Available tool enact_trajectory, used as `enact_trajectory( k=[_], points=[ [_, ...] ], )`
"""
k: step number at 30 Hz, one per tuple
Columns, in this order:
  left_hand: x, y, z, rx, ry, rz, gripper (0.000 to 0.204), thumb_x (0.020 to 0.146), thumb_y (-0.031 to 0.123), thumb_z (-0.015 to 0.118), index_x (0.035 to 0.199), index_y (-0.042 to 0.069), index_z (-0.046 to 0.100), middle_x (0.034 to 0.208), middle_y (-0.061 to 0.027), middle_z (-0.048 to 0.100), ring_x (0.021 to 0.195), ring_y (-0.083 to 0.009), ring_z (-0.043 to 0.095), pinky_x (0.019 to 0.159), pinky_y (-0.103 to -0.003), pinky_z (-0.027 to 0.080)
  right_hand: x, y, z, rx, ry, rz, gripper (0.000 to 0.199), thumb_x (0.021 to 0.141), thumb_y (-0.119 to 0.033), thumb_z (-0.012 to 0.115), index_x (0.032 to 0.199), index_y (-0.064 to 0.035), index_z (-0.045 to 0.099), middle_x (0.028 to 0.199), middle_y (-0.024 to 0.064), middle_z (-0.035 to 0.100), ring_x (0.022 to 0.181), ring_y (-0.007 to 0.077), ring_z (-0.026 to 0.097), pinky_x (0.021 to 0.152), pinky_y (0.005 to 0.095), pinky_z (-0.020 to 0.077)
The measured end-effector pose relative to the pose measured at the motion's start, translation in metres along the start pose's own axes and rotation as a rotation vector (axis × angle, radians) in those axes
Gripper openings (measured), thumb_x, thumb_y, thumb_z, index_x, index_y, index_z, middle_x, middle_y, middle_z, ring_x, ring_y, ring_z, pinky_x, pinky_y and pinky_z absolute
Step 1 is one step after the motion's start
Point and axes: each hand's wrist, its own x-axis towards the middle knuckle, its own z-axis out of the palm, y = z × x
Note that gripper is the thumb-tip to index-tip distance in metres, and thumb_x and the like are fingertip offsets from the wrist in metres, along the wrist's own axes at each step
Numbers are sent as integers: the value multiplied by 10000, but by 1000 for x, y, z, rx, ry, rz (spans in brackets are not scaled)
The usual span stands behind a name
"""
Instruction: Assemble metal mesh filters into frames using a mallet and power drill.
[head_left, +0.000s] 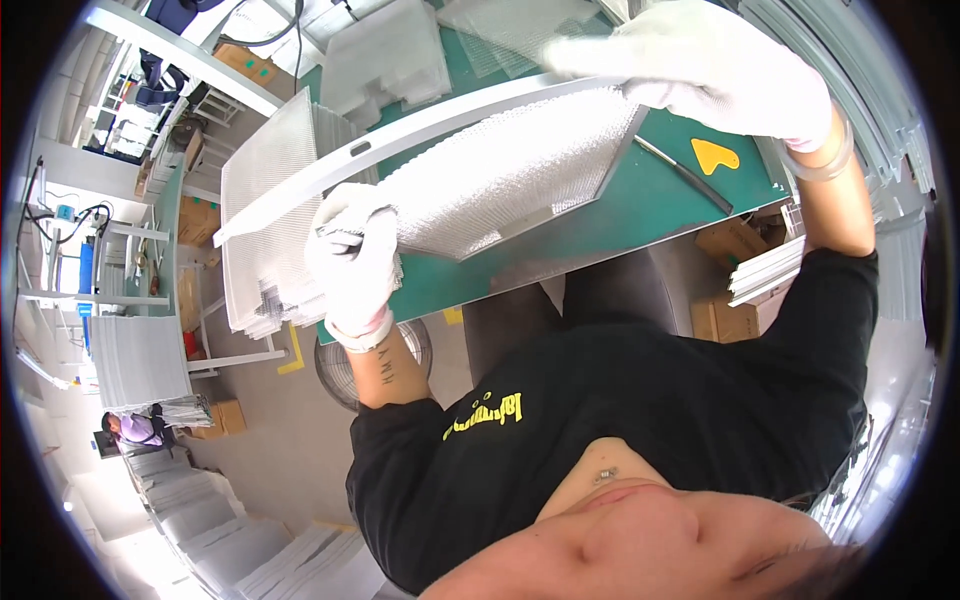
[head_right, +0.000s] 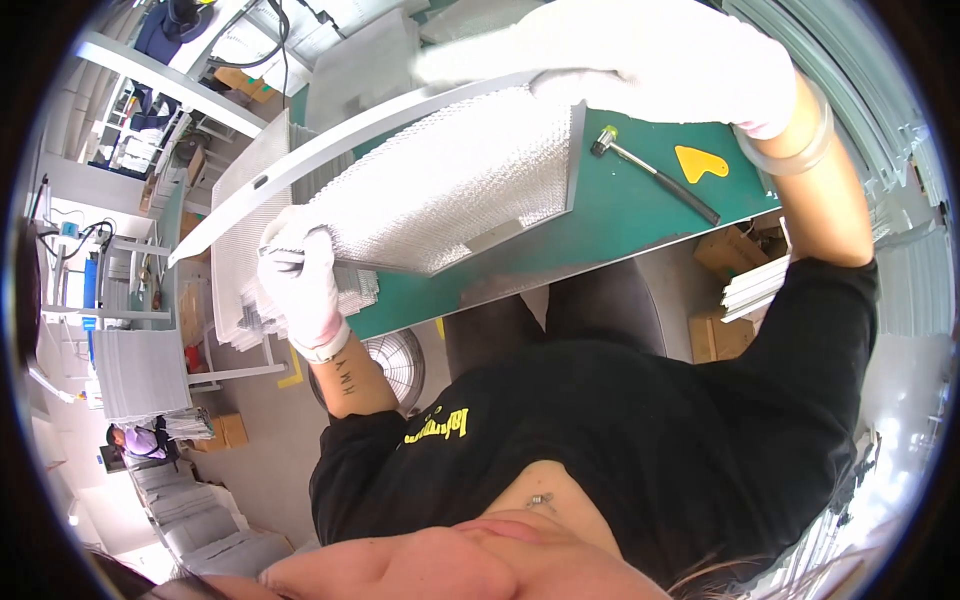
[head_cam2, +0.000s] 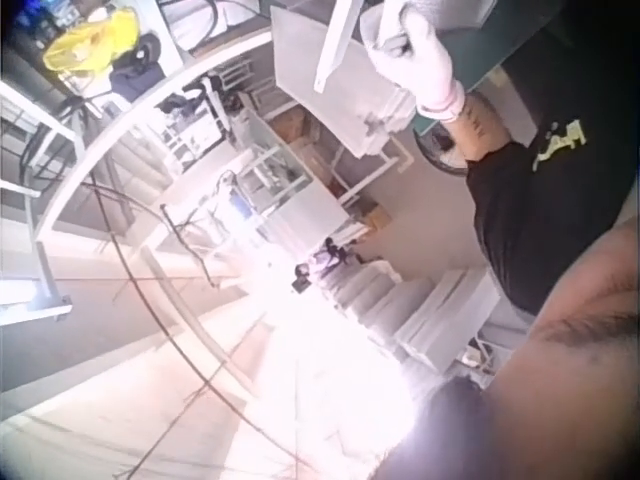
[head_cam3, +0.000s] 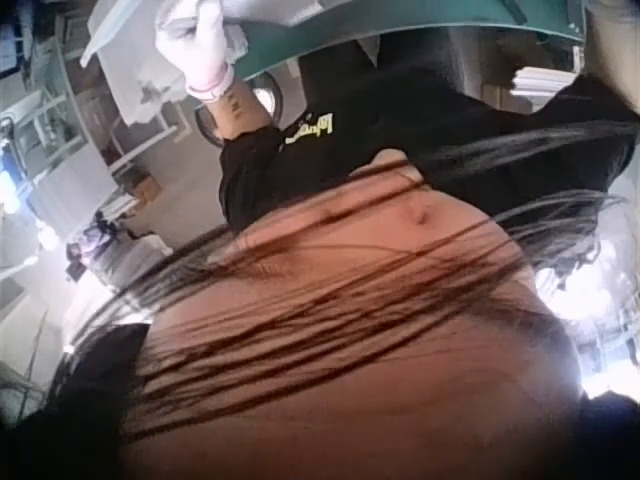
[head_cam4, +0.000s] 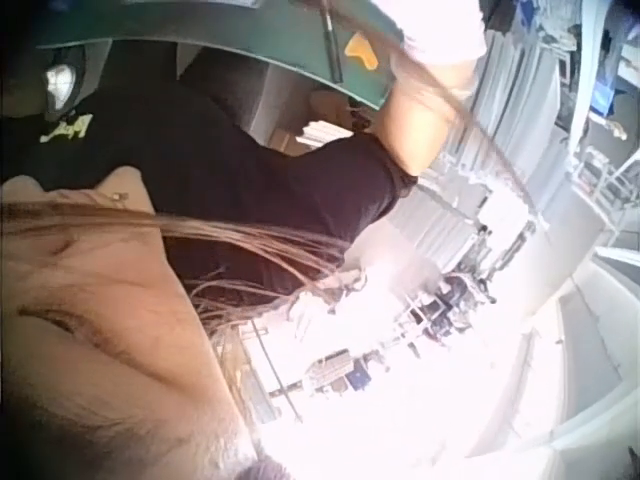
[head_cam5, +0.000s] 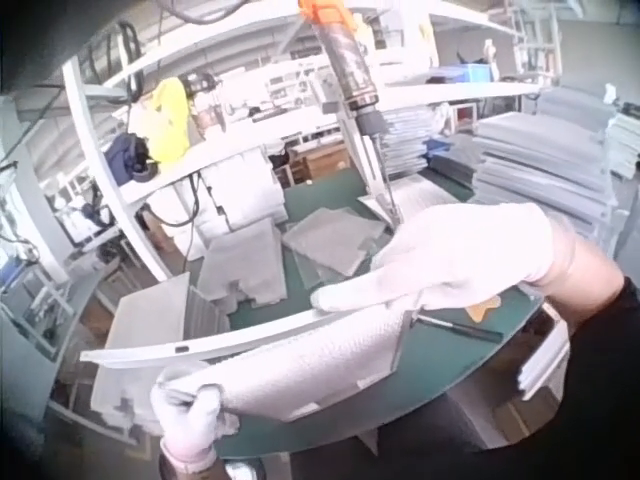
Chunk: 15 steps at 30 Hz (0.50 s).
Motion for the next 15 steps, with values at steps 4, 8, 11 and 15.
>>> enact_trajectory(
  k=[4,8,11,15],
  points=[
    [15,22,3,-65,-9,-172,256,798,-17,699,1049,-61,683,894,-79,701,766,-111,628,716,-239,501,28,32,8,-358,355,-907,506,915,-94,615,1414,-74,535,1015,142,689,835,305,657,735,373,526],
    [12,-4,16,-136,183,-103,221,795,-14,729,1006,-56,677,847,-65,692,718,-70,594,632,-204,468,25,-24,-14,19,-57,-20,467,879,-108,668,1338,-57,594,1082,148,691,939,334,661,797,378,536],
    [16,0,20,-127,115,-3,184,835,-27,702,1014,-39,658,855,-48,677,691,-43,566,601,-184,436,34,-7,-2,-28,-205,-138,579,790,-78,736,1348,-21,591,1162,120,685,1017,274,669,942,355,505],
    [15,3,20,-169,106,29,145,848,-49,688,988,-27,658,879,-38,675,683,-35,556,594,-182,425,38,-30,3,-109,-36,-155,513,812,-102,692,1317,-40,622,1149,163,668,1017,322,646,906,396,507]
  ],
)
